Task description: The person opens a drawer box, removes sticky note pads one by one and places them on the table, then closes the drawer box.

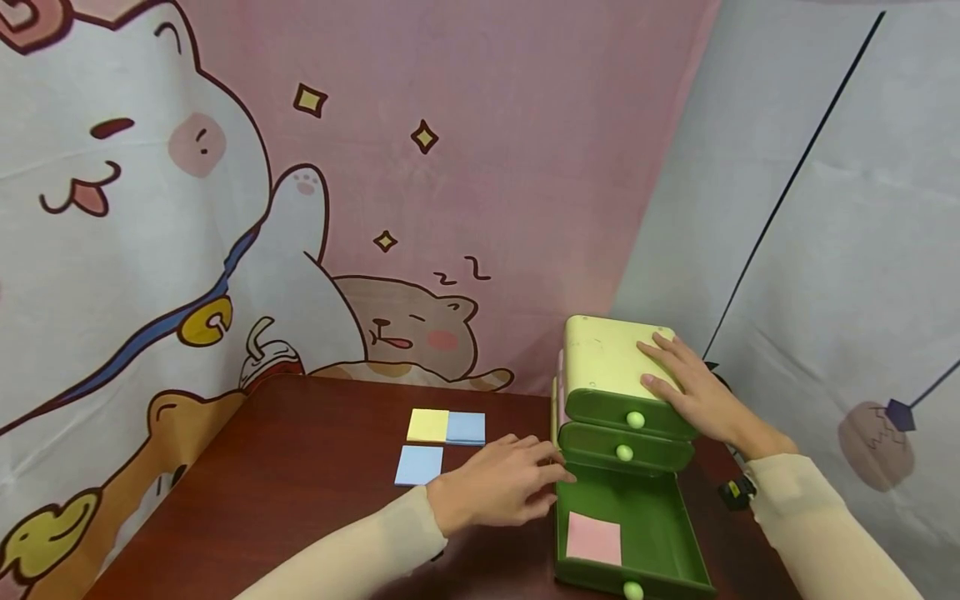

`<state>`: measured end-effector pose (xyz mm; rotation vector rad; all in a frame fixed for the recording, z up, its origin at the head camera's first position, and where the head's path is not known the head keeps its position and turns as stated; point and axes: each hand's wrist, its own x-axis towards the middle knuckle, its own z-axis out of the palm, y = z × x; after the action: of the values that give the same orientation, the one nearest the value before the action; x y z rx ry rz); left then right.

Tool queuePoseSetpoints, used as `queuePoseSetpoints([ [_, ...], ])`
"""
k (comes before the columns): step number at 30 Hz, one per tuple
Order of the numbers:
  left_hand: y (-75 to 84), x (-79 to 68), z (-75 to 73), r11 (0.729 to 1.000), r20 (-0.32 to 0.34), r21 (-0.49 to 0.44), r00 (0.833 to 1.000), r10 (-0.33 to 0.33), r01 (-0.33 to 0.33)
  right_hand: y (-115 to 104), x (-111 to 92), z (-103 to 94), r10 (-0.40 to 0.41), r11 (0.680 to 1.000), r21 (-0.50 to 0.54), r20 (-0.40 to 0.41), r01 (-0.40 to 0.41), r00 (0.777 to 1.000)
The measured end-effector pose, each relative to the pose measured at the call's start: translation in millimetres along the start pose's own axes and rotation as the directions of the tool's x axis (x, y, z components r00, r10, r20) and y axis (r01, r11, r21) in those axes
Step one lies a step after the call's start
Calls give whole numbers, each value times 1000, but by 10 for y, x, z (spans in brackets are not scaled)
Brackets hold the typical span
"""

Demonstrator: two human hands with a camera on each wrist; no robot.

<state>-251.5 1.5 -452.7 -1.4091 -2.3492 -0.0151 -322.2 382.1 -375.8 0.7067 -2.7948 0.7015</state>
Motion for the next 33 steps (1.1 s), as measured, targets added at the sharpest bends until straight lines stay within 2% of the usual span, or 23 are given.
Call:
queuePoseSetpoints([
  [8,102,199,3,1000,96,-20,995,23,-21,16,-9,10,5,1000,-6,0,-5,1000],
  [19,224,473,86,998,229,-6,971,64,-65,31,2,-7,8,1000,-12,6,-8,1000],
  [26,309,654,50,997,339,-39,938,73,-64,23,3,-14,10,1000,-21,13,-10,1000],
  [33,415,850,72,995,459,-73,883,99,-73,20,-5,-15,3,1000,-15,14,-3,1000],
])
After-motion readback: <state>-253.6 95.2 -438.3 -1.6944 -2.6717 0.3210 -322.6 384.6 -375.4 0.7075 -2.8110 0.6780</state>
